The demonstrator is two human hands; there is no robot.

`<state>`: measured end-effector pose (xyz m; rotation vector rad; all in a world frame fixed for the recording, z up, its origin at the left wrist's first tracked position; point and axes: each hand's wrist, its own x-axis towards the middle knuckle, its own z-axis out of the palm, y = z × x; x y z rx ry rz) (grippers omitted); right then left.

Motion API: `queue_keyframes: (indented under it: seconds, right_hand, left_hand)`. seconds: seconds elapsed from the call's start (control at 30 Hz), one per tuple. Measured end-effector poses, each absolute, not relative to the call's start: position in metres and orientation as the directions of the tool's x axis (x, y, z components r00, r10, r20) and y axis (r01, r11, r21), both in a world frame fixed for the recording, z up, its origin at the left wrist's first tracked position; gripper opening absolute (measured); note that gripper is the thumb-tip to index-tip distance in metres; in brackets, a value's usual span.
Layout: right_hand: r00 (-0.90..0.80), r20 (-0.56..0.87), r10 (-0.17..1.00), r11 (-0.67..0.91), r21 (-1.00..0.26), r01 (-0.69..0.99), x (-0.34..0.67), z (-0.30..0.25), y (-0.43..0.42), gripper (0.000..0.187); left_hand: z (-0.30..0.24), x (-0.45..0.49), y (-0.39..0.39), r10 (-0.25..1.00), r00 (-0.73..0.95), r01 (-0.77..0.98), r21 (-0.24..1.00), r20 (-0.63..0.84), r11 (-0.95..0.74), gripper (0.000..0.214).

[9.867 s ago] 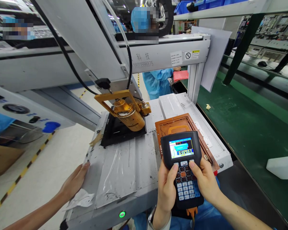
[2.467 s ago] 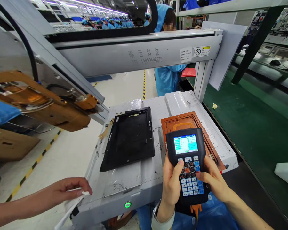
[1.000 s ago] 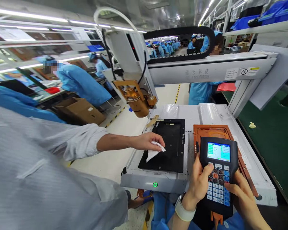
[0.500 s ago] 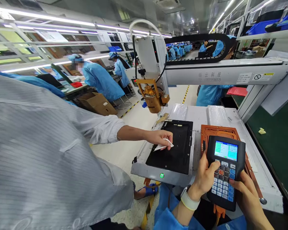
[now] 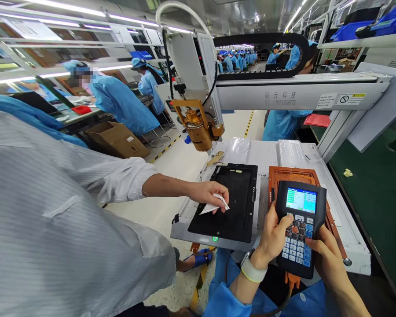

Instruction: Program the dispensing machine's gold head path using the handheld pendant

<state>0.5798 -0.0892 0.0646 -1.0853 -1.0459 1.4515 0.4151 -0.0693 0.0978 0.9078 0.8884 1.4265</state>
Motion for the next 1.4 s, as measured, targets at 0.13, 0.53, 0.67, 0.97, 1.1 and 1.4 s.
queue_keyframes:
  seconds: [0.13, 0.53, 0.67, 0.97, 1.1, 1.4]
  right_hand:
    - [-0.100, -0.077, 0.992, -0.097, -0.973, -0.212, 0.577, 0.065, -0.091, 0.044]
    - [-0.114, -0.040, 0.993, -0.068, -0.964, -0.255, 0.569, 0.071, -0.094, 0.038]
    - [-0.119, -0.043, 0.992, -0.073, -0.962, -0.262, 0.567, 0.076, -0.094, 0.037]
    - [-0.142, -0.034, 0.989, -0.068, -0.967, -0.247, 0.563, 0.084, -0.096, 0.039]
    - [-0.141, -0.002, 0.990, -0.038, -0.965, -0.258, 0.562, 0.083, -0.097, 0.042]
    - [0.057, -0.119, 0.991, -0.105, -0.972, -0.208, 0.549, 0.084, -0.097, 0.051]
  left_hand:
    - [0.097, 0.415, -0.070, 0.999, -0.035, -0.410, 0.912, 0.014, -0.028, 0.037]
    - [0.086, 0.411, -0.072, 0.999, -0.015, -0.430, 0.902, -0.047, 0.036, 0.046]
    - [0.085, 0.409, -0.073, 0.999, -0.033, -0.403, 0.915, -0.033, 0.017, 0.045]
    - [0.088, 0.407, -0.075, 0.999, -0.030, -0.426, 0.904, -0.027, 0.012, 0.045]
    - [0.085, 0.407, -0.076, 0.999, -0.007, -0.435, 0.900, -0.033, 0.026, 0.054]
    - [0.084, 0.400, -0.081, 0.991, -0.045, -0.199, 0.971, 0.124, -0.131, 0.058]
